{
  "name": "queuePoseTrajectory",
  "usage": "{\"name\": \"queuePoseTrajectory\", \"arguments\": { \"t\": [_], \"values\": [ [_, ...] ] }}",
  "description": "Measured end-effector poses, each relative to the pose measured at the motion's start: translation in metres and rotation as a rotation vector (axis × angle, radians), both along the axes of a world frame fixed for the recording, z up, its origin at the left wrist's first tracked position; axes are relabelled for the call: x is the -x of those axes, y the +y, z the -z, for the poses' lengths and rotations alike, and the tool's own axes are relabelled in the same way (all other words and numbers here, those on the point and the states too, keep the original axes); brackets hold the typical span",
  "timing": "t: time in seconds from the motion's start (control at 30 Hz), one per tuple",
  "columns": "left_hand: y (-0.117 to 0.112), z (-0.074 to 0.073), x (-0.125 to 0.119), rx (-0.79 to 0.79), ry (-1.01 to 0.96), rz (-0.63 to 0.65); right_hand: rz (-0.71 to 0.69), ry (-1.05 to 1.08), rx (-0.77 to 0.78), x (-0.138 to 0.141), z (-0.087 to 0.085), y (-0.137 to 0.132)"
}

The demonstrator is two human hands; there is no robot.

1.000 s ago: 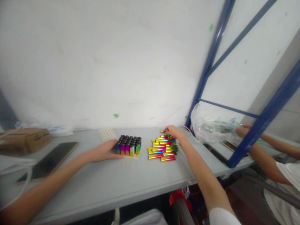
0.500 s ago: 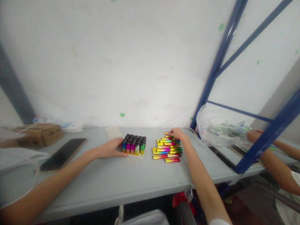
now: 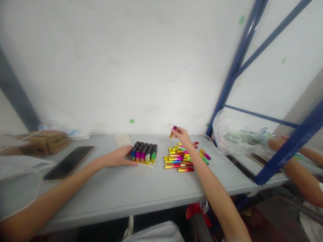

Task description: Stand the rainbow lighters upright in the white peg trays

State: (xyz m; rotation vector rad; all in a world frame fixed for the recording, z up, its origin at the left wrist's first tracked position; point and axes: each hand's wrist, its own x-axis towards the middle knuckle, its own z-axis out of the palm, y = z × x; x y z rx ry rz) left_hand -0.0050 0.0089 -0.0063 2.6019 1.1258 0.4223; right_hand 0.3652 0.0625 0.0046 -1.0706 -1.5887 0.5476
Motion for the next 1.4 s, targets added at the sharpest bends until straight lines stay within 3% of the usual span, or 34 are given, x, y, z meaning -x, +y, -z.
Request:
{"name": "queuePoseTrajectory", "arguments": {
  "t": [0.13,0.27,0.57,0.73,0.97,1.13,1.27,1.4],
  "values": [
    [0.001,0.001,0.0,-0.004,-0.001,0.006,-0.297,0.338,0.174,0.042,-0.002,-0.021],
    [0.002,0.002,0.001,0.002,0.003,0.003,-0.437,0.427,0.224,0.072,-0.004,-0.045],
    [0.003,0.002,0.001,0.008,0.01,-0.01,-0.452,0.489,0.423,0.082,-0.001,-0.052],
    [0.003,0.002,0.001,0.01,0.018,-0.01,-0.372,0.526,0.471,0.082,0.0,-0.057],
    [0.004,0.003,0.001,0.011,-0.022,0.006,-0.31,0.444,0.437,0.086,0.007,-0.056],
    [0.004,0.003,0.001,0.011,-0.021,0.005,-0.377,0.401,0.392,0.086,0.009,-0.054],
    [0.003,0.001,0.001,0.0,-0.019,0.011,-0.402,0.349,0.276,0.084,0.007,-0.056],
    [0.001,-0.001,-0.001,-0.002,-0.022,0.013,-0.33,0.123,0.098,0.08,0.001,-0.063]
  ]
}}
